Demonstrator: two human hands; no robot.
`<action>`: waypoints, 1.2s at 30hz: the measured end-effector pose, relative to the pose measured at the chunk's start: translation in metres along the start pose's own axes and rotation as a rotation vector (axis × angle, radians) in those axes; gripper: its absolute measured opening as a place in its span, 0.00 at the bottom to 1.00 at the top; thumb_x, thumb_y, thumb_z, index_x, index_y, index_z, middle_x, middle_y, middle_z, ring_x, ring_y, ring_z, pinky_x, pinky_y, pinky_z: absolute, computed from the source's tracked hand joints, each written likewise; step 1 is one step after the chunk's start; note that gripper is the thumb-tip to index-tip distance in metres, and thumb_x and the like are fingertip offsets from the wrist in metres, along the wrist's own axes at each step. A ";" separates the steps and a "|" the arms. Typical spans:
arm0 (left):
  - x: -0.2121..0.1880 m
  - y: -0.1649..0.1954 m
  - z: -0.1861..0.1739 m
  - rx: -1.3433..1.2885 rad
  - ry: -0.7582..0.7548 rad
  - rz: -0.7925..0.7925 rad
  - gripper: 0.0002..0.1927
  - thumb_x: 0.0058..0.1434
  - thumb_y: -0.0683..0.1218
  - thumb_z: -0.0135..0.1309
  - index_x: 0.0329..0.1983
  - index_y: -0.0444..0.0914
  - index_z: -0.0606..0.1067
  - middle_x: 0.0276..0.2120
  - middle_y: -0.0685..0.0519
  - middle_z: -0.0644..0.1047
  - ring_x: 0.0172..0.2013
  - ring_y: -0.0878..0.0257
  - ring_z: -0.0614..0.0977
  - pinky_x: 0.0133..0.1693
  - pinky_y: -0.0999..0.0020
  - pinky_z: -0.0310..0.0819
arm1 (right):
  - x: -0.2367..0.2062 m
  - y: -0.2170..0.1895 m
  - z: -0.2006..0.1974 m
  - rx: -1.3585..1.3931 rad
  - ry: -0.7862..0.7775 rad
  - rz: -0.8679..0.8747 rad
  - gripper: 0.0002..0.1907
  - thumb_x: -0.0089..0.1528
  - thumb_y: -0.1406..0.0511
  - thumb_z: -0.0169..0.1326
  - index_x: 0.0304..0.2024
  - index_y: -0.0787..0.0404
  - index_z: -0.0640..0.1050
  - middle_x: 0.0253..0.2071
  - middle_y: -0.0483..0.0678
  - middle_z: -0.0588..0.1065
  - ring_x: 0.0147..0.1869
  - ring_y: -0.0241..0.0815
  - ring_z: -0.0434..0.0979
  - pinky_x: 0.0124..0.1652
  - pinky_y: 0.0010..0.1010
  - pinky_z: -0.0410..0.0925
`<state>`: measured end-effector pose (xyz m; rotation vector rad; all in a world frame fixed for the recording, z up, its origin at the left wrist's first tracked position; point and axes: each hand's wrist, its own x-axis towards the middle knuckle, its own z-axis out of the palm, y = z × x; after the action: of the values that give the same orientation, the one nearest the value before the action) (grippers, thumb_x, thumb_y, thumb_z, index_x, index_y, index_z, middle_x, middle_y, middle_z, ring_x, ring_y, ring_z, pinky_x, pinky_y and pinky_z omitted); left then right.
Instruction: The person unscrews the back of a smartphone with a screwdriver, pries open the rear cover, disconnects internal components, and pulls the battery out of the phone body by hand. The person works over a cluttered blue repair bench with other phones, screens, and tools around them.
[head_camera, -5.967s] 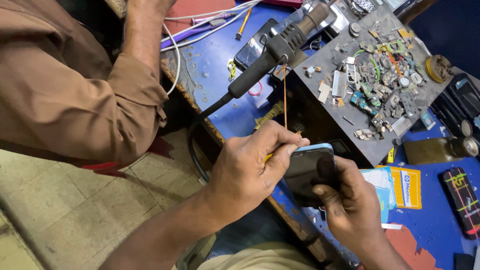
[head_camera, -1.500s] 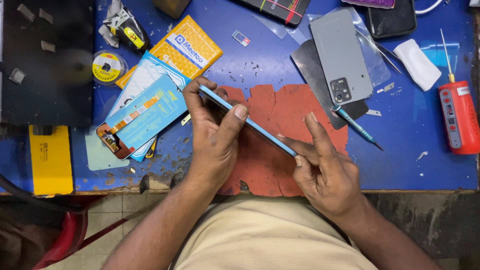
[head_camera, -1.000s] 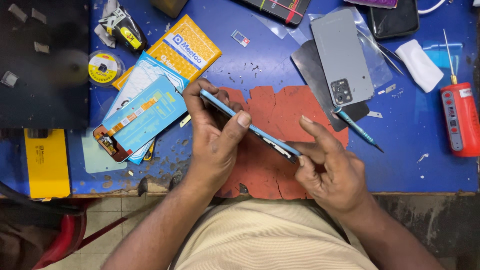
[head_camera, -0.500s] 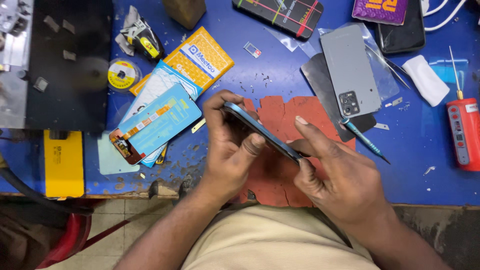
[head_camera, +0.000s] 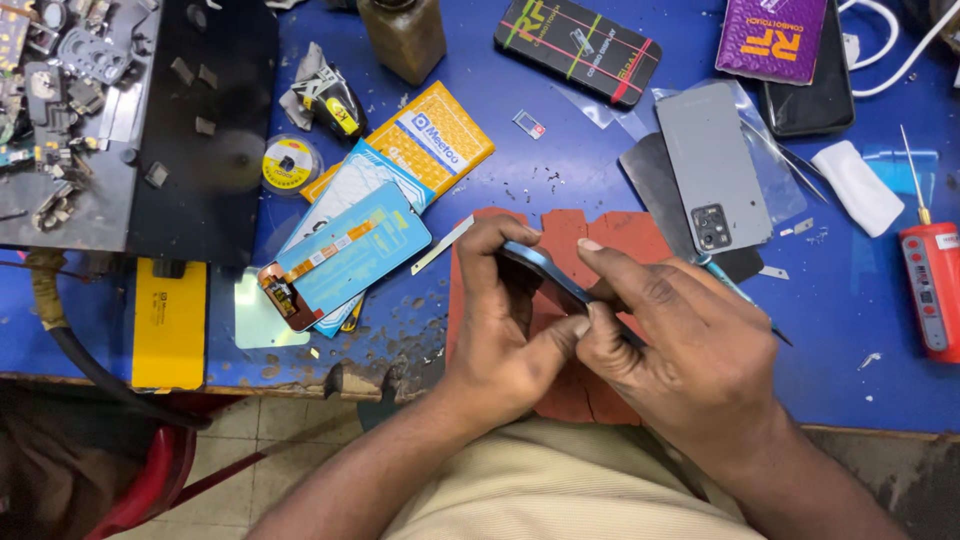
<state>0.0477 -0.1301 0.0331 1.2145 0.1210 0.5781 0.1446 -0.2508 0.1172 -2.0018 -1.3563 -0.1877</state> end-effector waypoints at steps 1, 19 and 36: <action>-0.001 0.001 0.002 0.029 -0.001 0.017 0.34 0.60 0.34 0.58 0.63 0.42 0.54 0.55 0.52 0.57 0.52 0.64 0.68 0.53 0.67 0.75 | 0.001 -0.001 -0.001 -0.004 0.004 0.001 0.20 0.60 0.71 0.65 0.54 0.68 0.78 0.35 0.52 0.79 0.38 0.47 0.81 0.39 0.36 0.73; -0.003 0.016 0.022 0.497 0.028 0.259 0.29 0.64 0.40 0.62 0.60 0.40 0.57 0.48 0.48 0.61 0.46 0.60 0.67 0.48 0.65 0.66 | 0.014 -0.023 -0.016 0.065 0.078 -0.004 0.10 0.62 0.69 0.63 0.44 0.66 0.80 0.37 0.52 0.79 0.41 0.47 0.83 0.42 0.34 0.74; 0.005 0.027 0.005 0.870 -0.138 0.504 0.45 0.53 0.29 0.59 0.70 0.47 0.57 0.50 0.44 0.62 0.46 0.49 0.71 0.44 0.57 0.69 | 0.000 -0.008 -0.041 0.066 -0.028 0.027 0.08 0.58 0.71 0.61 0.40 0.66 0.80 0.34 0.51 0.80 0.38 0.45 0.84 0.38 0.31 0.74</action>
<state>0.0439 -0.1261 0.0605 2.1576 -0.0685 0.9202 0.1482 -0.2741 0.1512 -1.9729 -1.3352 -0.1021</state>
